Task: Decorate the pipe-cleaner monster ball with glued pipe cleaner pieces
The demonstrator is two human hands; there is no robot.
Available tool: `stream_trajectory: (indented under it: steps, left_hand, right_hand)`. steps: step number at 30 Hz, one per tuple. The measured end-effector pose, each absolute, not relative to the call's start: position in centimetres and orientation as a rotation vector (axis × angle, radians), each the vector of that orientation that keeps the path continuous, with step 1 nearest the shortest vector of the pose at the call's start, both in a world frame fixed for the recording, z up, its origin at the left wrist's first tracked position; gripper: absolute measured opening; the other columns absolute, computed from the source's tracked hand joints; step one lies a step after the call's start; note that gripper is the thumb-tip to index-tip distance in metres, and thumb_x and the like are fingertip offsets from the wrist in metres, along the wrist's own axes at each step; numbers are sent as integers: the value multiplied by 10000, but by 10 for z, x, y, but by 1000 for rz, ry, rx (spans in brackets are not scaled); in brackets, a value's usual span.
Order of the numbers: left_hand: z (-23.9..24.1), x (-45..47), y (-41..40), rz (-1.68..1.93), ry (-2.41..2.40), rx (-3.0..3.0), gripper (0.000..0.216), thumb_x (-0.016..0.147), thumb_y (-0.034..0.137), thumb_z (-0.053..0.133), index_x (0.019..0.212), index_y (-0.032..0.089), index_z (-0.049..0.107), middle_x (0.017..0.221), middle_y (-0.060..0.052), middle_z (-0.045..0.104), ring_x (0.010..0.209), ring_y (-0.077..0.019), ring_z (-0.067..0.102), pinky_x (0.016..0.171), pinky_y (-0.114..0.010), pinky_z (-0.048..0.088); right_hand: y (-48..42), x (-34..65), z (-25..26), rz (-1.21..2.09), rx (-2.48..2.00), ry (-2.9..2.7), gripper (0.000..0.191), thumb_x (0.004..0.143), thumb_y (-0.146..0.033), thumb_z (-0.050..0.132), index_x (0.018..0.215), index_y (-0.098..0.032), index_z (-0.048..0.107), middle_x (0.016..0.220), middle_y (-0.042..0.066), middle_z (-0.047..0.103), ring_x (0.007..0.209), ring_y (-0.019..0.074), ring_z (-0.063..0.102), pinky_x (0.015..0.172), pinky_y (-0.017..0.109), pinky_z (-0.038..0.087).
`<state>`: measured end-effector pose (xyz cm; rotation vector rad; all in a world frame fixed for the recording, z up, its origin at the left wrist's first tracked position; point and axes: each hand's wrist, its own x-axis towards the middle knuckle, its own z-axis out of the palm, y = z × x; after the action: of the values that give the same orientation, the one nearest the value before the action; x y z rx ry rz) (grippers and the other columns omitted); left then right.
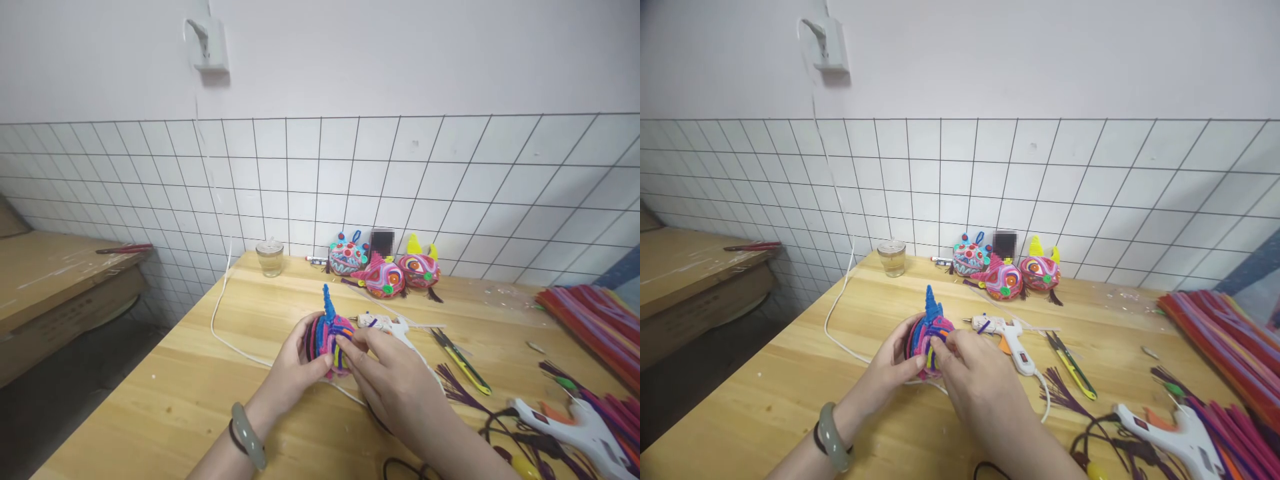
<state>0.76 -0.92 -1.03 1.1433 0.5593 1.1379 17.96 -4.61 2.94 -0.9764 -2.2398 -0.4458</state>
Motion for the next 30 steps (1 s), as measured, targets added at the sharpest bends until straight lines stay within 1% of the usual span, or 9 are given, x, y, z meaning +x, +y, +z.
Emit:
stream_trajectory:
  steps: [5,8,12,17,21,25,30]
  left_hand:
    - [-13,9,-7,1154,585,1165,601,697,281,723,1230,186,463,1249,-123,564,1164,-272,511,972,-378,418]
    - [-15,9,-8,1167,596,1171,591,695,285,725,1222,191,475,1250,-114,568,1164,-263,512,973,-363,417]
    - [-17,11,-9,1179,593,1159,572,696,277,725,1210,192,490,1240,-111,579,1158,-253,521,975,-349,414]
    - [-17,12,-9,1185,605,1150,578,683,276,736,1202,185,497,1229,-117,584,1147,-256,527,973,-354,413]
    - [-17,10,-10,1172,609,1122,568,687,255,733,1204,195,506,1226,-113,582,1149,-260,519,963,-362,415]
    - [-13,11,-12,1156,616,983,454,743,309,676,1164,206,540,1213,-101,582,1129,-261,524,944,-384,422]
    - [-9,16,-13,1221,742,918,326,740,333,685,1032,223,590,1031,-39,644,984,-196,581,897,-333,433]
  right_hand:
    - [-46,179,28,-411,-999,-2241,259,892,-122,433,1054,-108,636,789,118,626,695,193,572,580,305,480]
    - [-44,179,25,-417,-1012,-2248,237,902,-136,434,1014,-100,640,768,103,624,657,185,545,566,306,452]
    - [-44,178,21,-420,-1008,-2269,235,916,-137,424,1035,-85,620,804,105,630,694,192,533,601,317,426]
    - [-43,178,20,-437,-1048,-2285,193,917,-171,446,952,-135,632,768,63,612,629,172,478,553,304,352]
    - [-40,179,18,-447,-1042,-2282,196,922,-172,437,939,-137,629,753,56,599,629,165,471,555,297,340]
    - [-39,179,13,-490,-1023,-2297,202,932,-183,430,1005,-149,615,763,55,601,632,162,480,552,288,340]
    - [-41,172,6,-531,-994,-2316,238,940,-154,393,1077,-138,587,814,82,625,678,177,526,579,290,387]
